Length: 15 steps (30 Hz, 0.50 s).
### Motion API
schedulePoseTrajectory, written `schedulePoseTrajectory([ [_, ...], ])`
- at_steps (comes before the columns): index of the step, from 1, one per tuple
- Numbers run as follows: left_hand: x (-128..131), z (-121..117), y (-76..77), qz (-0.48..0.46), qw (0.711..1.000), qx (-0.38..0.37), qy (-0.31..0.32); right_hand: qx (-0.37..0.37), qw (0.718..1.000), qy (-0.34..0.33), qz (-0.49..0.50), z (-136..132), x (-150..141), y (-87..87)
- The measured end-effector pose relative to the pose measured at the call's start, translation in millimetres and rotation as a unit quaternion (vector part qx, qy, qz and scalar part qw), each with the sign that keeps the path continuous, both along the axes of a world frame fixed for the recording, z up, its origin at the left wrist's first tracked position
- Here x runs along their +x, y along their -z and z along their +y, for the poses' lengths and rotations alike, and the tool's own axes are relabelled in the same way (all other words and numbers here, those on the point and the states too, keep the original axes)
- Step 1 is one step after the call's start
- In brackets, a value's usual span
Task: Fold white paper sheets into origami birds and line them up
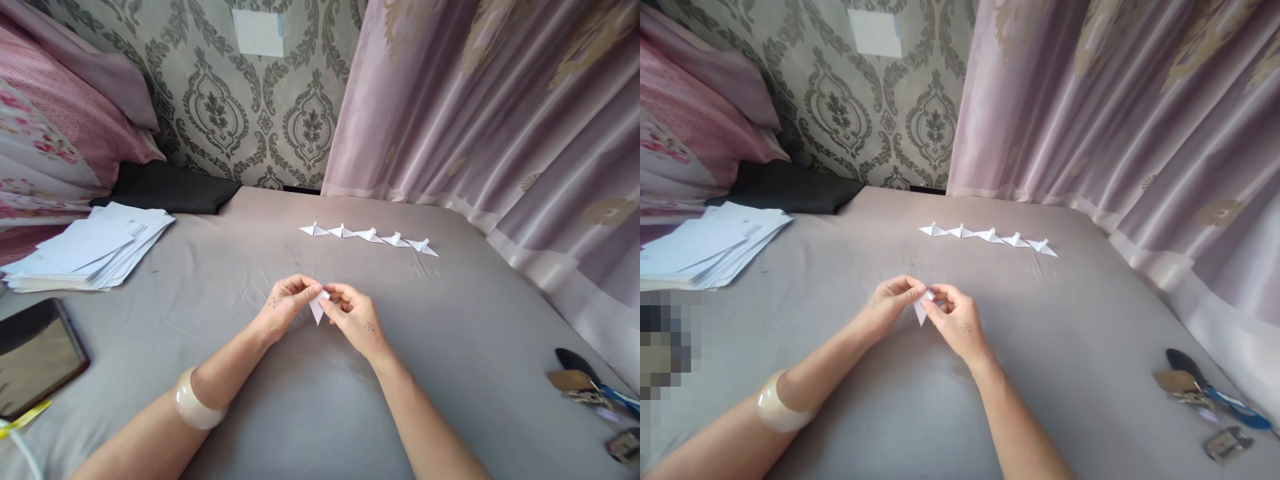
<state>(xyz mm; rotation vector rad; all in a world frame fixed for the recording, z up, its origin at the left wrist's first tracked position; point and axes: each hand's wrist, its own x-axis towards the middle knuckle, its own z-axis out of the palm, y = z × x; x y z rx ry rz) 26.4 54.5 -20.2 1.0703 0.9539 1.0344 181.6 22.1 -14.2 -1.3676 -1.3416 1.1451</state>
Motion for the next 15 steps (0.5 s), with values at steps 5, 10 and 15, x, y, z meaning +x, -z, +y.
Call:
schedulePoseTrajectory([
  [5, 2.4, -1.9, -1.3, 0.012, 1.0, -0.008, 0.014, -0.035, 0.999, 0.01, 0.006, 1.1, 1.5, -1.8],
  [10, 1.3, 1.2, 5.7, 0.013, 0.999, -0.027, 0.044, -0.059, 0.994, 0.065, 0.071, 6.1, 6.2, 3.5],
  [15, -0.1, 2.4, 7.4, 0.046, 0.998, -0.018, 0.032, -0.084, 0.99, 0.052, 0.099, 8.3, 8.4, 6.2],
])
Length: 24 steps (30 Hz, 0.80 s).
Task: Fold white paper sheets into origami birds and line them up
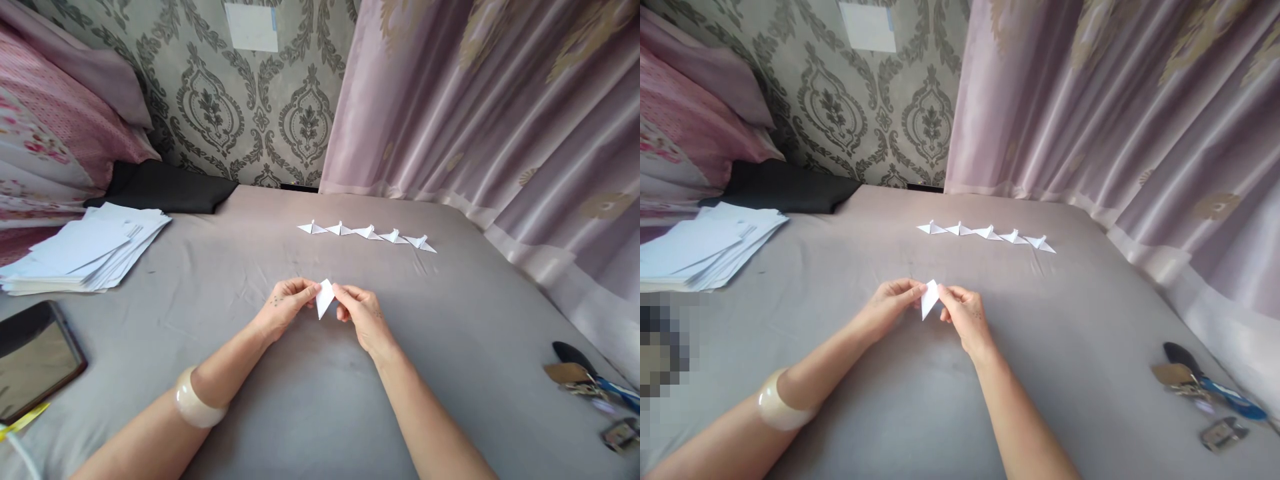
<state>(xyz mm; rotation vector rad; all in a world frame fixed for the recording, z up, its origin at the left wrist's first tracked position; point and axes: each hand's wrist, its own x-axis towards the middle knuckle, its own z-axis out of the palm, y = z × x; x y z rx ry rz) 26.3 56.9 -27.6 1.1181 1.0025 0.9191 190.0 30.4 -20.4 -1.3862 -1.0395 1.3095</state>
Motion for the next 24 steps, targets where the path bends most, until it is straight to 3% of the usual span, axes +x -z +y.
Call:
schedulePoseTrajectory([
  [6, -1.6, 2.1, 2.6, 0.086, 0.996, 0.0, 0.02, 0.041, 0.997, 0.013, -0.063, 6.0, 0.9, 16.2],
  [9, -4.9, 6.3, 9.1, 0.156, 0.986, 0.061, -0.006, 0.041, 0.991, -0.006, -0.127, 9.4, 3.4, 24.4],
  [12, -8.2, 9.3, 13.8, 0.273, 0.945, 0.178, 0.005, 0.047, 0.975, -0.028, -0.214, 9.6, 5.2, 26.1],
  [17, -9.3, 9.4, 21.8, 0.353, 0.877, 0.318, 0.068, 0.127, 0.913, -0.061, -0.384, 4.5, 6.7, 21.3],
  [24, -9.7, 5.4, 28.2, 0.391, 0.829, 0.389, 0.094, 0.125, 0.868, -0.14, -0.46, -4.4, 14.3, 7.5],
])
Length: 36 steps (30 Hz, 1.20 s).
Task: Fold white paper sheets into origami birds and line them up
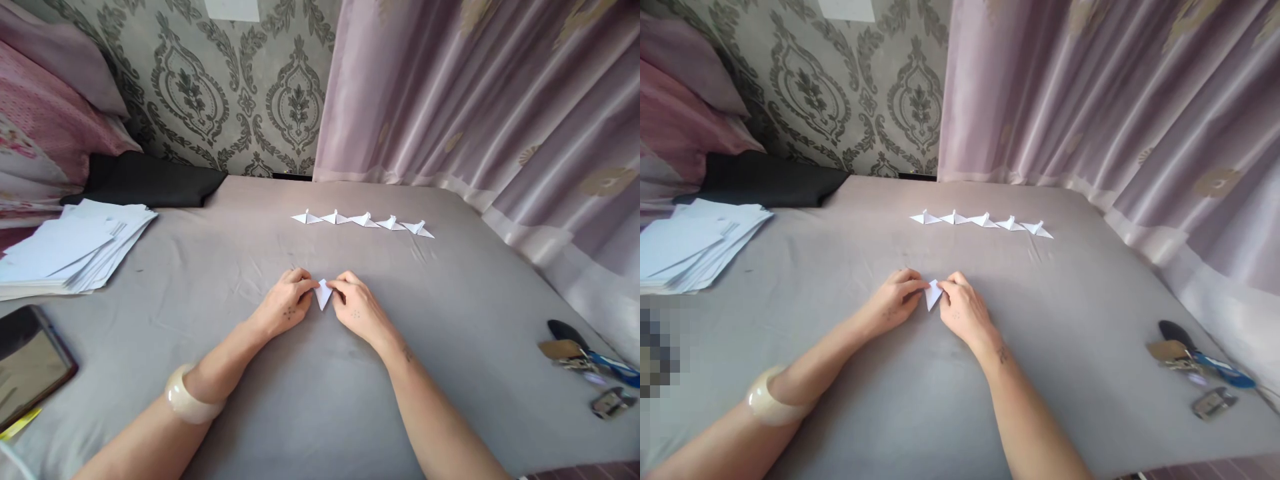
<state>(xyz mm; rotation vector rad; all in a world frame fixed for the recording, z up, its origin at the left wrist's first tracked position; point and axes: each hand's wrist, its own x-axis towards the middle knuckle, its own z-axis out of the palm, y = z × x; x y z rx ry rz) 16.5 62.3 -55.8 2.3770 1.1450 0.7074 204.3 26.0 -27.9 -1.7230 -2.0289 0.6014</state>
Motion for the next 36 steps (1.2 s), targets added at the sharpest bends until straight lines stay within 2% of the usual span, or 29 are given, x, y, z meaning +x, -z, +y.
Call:
schedulePoseTrajectory([
  [4, 0.6, -1.4, -7.8, 0.021, 1.0, -0.022, -0.002, -0.016, 1.0, -0.018, -0.014, -3.6, 3.2, -6.3],
  [11, 1.1, 4.1, -16.0, 0.021, 0.996, -0.09, -0.007, -0.029, 0.999, -0.023, -0.006, -3.9, 4.9, -7.5],
  [17, 0.6, 2.6, -21.8, 0.025, 0.995, -0.102, 0.0, -0.03, 0.999, -0.024, 0.003, -3.8, 6.5, -8.6],
  [27, 3.8, 9.2, -11.2, -0.013, 0.996, -0.081, -0.018, 0.002, 0.999, 0.003, -0.034, 0.0, 0.8, 0.4],
  [36, 5.4, 10.1, -10.7, -0.013, 0.996, -0.08, -0.04, -0.018, 0.999, 0.033, -0.024, 2.0, -0.5, -0.6],
])
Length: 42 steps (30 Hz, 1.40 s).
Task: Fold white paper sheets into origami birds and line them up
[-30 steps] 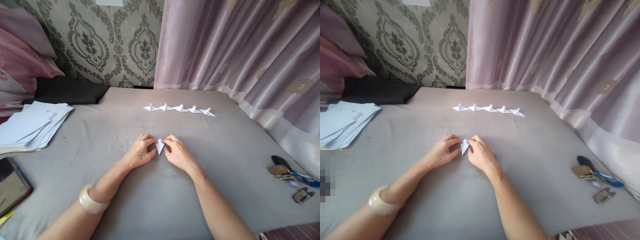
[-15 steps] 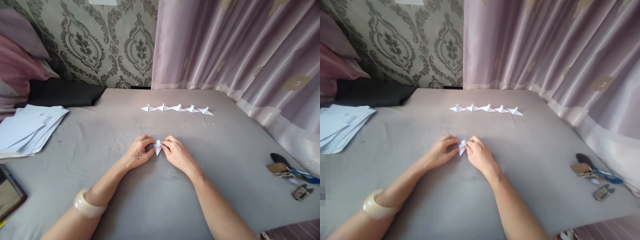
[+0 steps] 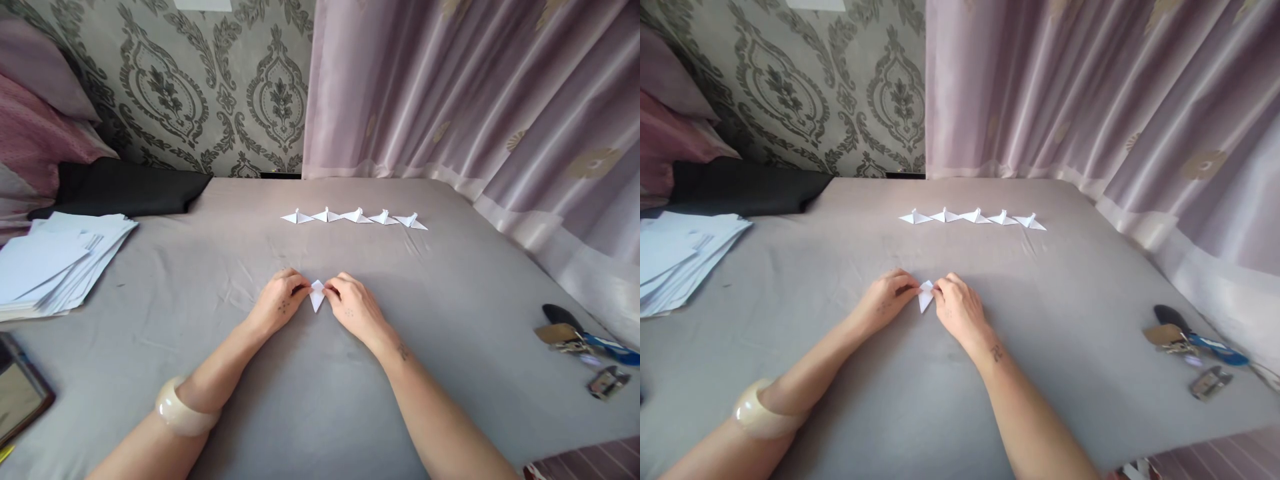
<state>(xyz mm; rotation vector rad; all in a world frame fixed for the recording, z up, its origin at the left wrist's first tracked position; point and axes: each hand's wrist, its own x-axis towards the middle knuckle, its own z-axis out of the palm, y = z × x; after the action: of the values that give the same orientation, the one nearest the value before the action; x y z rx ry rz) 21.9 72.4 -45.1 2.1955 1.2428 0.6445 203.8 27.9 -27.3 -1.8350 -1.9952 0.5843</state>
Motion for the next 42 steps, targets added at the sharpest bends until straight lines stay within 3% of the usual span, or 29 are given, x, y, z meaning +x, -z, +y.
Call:
schedulePoseTrajectory([
  [9, 4.7, 1.8, 1.6, 0.053, 0.998, 0.005, -0.034, -0.043, 0.996, 0.02, 0.075, 14.4, 4.9, 3.5],
  [28, 6.2, 6.0, 11.4, 0.036, 0.998, 0.001, -0.059, -0.074, 0.99, 0.097, 0.076, 16.7, -6.5, -6.9],
  [33, 7.1, 2.2, 11.4, 0.07, 0.996, 0.022, -0.058, -0.083, 0.989, 0.104, 0.071, 17.2, -5.5, -1.2],
  [38, 8.7, -2.5, 8.8, 0.084, 0.989, 0.112, 0.043, -0.005, 0.995, 0.041, 0.086, 12.3, 0.5, 9.6],
  [42, 3.4, -5.1, 11.4, 0.122, 0.976, 0.149, 0.099, 0.028, 0.998, -0.046, 0.041, 2.5, 3.5, 4.8],
])
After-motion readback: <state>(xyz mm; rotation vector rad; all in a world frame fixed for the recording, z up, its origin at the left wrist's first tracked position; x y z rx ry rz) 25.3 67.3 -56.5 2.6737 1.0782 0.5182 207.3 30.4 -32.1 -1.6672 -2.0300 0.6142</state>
